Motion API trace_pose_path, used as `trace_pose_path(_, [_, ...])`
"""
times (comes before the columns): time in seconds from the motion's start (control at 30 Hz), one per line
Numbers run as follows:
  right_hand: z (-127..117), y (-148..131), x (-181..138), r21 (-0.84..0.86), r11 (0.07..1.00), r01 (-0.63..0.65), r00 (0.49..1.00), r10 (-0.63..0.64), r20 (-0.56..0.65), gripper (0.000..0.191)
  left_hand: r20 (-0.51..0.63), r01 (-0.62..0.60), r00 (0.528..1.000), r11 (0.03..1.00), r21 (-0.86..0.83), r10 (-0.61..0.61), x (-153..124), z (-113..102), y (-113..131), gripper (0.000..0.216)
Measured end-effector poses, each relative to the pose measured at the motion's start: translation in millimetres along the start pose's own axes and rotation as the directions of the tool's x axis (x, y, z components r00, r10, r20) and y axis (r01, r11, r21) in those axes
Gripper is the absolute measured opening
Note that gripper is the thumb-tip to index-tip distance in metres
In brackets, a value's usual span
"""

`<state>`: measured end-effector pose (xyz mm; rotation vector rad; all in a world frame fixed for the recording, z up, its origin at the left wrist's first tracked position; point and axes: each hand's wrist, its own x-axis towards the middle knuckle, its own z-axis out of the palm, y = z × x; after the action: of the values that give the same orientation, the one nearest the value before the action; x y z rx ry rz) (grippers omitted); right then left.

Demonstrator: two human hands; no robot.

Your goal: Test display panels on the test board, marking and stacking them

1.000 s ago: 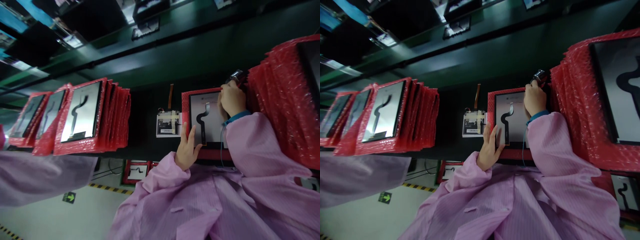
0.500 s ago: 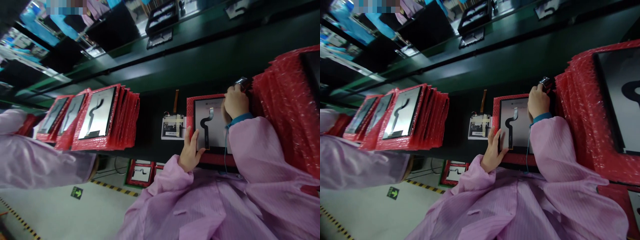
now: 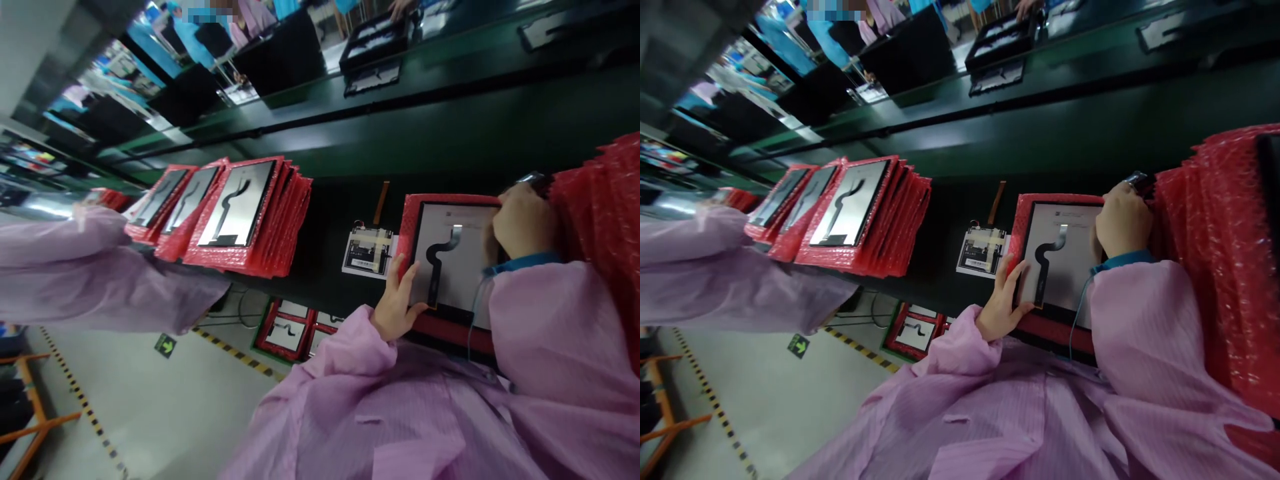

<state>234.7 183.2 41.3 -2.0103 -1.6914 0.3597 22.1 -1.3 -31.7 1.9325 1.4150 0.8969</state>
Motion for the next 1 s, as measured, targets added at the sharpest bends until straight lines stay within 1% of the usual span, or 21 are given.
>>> trace_pose_path(0.07, [-10.1,-0.3,-0.7,0.119,0.993,-0.007,1.0,0.01,-0.021,0.014,-0.012,0.016,1.0,1.0,-0.005,-0.016,-0.4,0.0,-0.8,0.096])
trace_pose_path(0.13, [-19.7,-1.8,-3.0,0.349,0.937,0.006,1.0,0.001,-0.021,0.015,-0.044,0.03,0.999,1.0,-0.005,-0.03,-1.6,0.7,-2.1,0.1])
trace_pose_path(0.17, [-23.9,-3.0,-5.1,0.485,0.874,0.011,1.0,-0.005,-0.013,0.019,-0.067,0.036,0.997,0.999,-0.008,-0.037,-2.4,1.4,-3.0,0.104])
trace_pose_path(0.2, [-27.5,-4.3,-7.6,0.624,0.782,0.01,1.0,-0.012,0.0,0.023,-0.092,0.04,0.995,0.999,-0.019,-0.042,-3.1,2.0,-3.8,0.109])
trace_pose_path(0.27, [-33.0,-6.8,-13.5,0.808,0.588,0.019,1.0,-0.025,-0.005,0.027,-0.149,0.04,0.987,0.995,-0.089,-0.053,-3.5,2.7,-4.8,0.117])
trace_pose_path(0.3, [-34.9,-8.0,-16.3,0.852,0.522,0.036,0.999,-0.025,-0.027,0.028,-0.175,0.046,0.982,0.986,-0.163,-0.074,-3.0,2.2,-4.6,0.119])
trace_pose_path(0.37, [-36.5,-10.8,-21.0,0.891,0.446,0.082,0.997,-0.029,-0.077,0.03,-0.214,0.068,0.964,0.92,-0.385,-0.161,-0.8,-1.2,-2.0,0.12])
trace_pose_path(0.4, [-36.2,-12.7,-23.0,0.903,0.42,0.094,0.995,-0.028,-0.091,0.031,-0.215,0.082,0.952,0.858,-0.507,-0.218,0.8,-4.4,0.4,0.118])
trace_pose_path(0.47, [-33.0,-18.8,-26.6,0.927,0.367,0.071,0.997,-0.011,-0.072,0.033,-0.153,0.127,0.939,0.723,-0.679,-0.308,3.3,-14.7,6.5,0.106])
trace_pose_path(0.53, [-26.4,-27.7,-31.1,0.946,0.325,-0.001,1.0,0.018,-0.005,0.034,-0.065,0.193,0.94,0.679,-0.708,-0.335,3.3,-30.1,12.5,0.083])
trace_pose_path(0.6, [-17.2,-37.1,-37.0,0.95,0.303,-0.072,0.997,0.024,0.068,0.033,-0.01,0.266,0.93,0.694,-0.669,-0.367,0.1,-50.8,15.7,0.06])
trace_pose_path(0.63, [-11.9,-41.1,-40.3,0.951,0.294,-0.091,0.996,0.012,0.092,0.03,-0.008,0.298,0.916,0.693,-0.657,-0.401,-2.3,-63.2,15.4,0.055])
trace_pose_path(0.67, [-6.2,-43.9,-43.6,0.95,0.297,-0.098,0.994,-0.021,0.11,0.026,-0.019,0.325,0.894,0.676,-0.662,-0.448,-4.8,-76.8,13.5,0.053])
trace_pose_path(0.7, [-0.3,-45.6,-46.9,0.938,0.336,-0.089,0.988,-0.09,0.126,0.022,-0.042,0.348,0.86,0.646,-0.68,-0.508,-6.9,-91.5,9.7,0.054])
trace_pose_path(0.73, [5.9,-46.1,-50.1,0.914,0.401,-0.066,0.973,-0.177,0.148,0.024,-0.072,0.364,0.819,0.613,-0.701,-0.569,-8.4,-106.9,4.0,0.055])
trace_pose_path(0.8, [18.9,-44.7,-56.1,0.823,0.568,0.022,0.905,-0.362,0.225,0.03,-0.211,0.364,0.706,0.602,-0.711,-0.676,-8.5,-138.4,-12.7,0.056])
trace_pose_path(0.83, [25.6,-43.6,-59.2,0.744,0.66,0.11,0.857,-0.442,0.266,0.028,-0.249,0.362,0.678,0.609,-0.706,-0.692,-7.2,-153.3,-23.1,0.055])
trace_pose_path(0.87, [32.5,-42.9,-62.3,0.655,0.727,0.205,0.815,-0.498,0.296,0.025,-0.273,0.361,0.661,0.615,-0.701,-0.699,-5.2,-167.0,-34.4,0.051])
trace_pose_path(0.9, [39.5,-43.0,-65.3,0.571,0.768,0.289,0.791,-0.528,0.31,0.025,-0.293,0.363,0.645,0.621,-0.695,-0.705,-2.8,-179.0,-46.0,0.047])
trace_pose_path(0.97, [52.9,-45.7,-70.7,0.423,0.814,0.398,0.777,-0.544,0.316,0.027,-0.323,0.37,0.624,0.632,-0.681,-0.712,1.3,-197.3,-68.6,0.042])
trace_pose_path(1.0, [59.1,-48.2,-72.7,0.37,0.83,0.417,0.785,-0.534,0.313,0.028,-0.329,0.381,0.615,0.636,-0.672,-0.716,2.6,-203.5,-79.0,0.041])
